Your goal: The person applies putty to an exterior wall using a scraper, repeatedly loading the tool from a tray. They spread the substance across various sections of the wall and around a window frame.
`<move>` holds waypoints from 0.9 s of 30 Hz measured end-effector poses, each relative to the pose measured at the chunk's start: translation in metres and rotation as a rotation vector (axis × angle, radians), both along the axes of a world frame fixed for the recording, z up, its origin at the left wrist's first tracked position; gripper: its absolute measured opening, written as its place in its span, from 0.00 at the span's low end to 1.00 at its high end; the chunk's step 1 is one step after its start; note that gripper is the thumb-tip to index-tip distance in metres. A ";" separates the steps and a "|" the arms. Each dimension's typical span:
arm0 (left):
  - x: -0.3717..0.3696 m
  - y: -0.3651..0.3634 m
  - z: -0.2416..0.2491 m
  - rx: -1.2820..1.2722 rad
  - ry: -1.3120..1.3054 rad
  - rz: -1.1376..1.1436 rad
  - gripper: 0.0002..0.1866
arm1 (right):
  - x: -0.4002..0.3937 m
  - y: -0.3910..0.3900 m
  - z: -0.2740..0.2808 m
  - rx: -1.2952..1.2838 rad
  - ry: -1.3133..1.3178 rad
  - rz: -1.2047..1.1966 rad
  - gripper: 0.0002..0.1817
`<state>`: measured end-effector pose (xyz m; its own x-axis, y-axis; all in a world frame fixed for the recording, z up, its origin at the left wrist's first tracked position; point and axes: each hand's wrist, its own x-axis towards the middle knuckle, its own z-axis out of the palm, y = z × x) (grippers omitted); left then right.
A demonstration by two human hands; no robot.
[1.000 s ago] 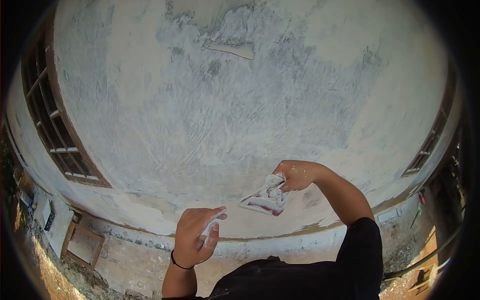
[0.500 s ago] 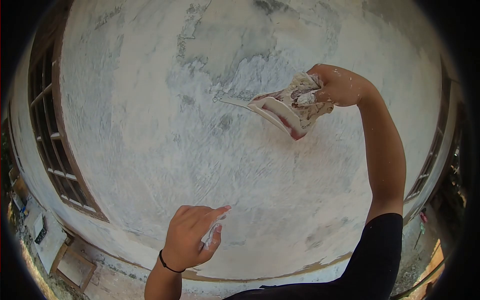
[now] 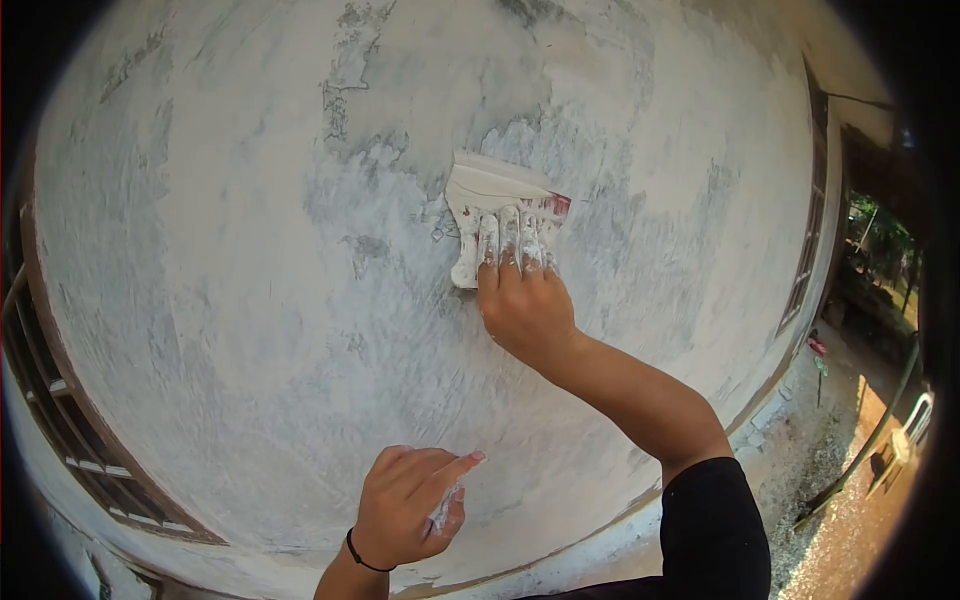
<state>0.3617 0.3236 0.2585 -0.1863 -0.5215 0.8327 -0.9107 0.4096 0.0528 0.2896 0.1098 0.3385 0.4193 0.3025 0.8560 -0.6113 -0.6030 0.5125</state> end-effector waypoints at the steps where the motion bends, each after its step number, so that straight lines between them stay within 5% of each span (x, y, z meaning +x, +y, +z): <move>1: 0.007 0.003 -0.005 0.000 0.008 -0.046 0.20 | 0.004 0.002 -0.005 0.004 -0.002 -0.016 0.09; 7: 0.040 0.010 -0.017 0.057 0.043 -0.131 0.20 | 0.003 0.018 -0.041 0.085 0.051 -0.080 0.09; 17: 0.007 0.007 -0.011 0.007 0.056 -0.197 0.20 | -0.039 0.052 -0.123 0.208 0.432 0.155 0.10; 23: -0.009 0.007 -0.001 0.014 0.026 -0.162 0.19 | -0.066 0.052 -0.029 0.821 0.685 0.169 0.11; 27: -0.017 0.012 0.009 -0.049 0.040 -0.098 0.17 | -0.066 0.021 0.039 0.788 0.544 0.124 0.10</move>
<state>0.3442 0.3355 0.2676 -0.2000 -0.4611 0.8645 -0.8639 0.4993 0.0664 0.2231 0.1303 0.3773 0.8220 -0.2070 0.5305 -0.3186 -0.9393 0.1272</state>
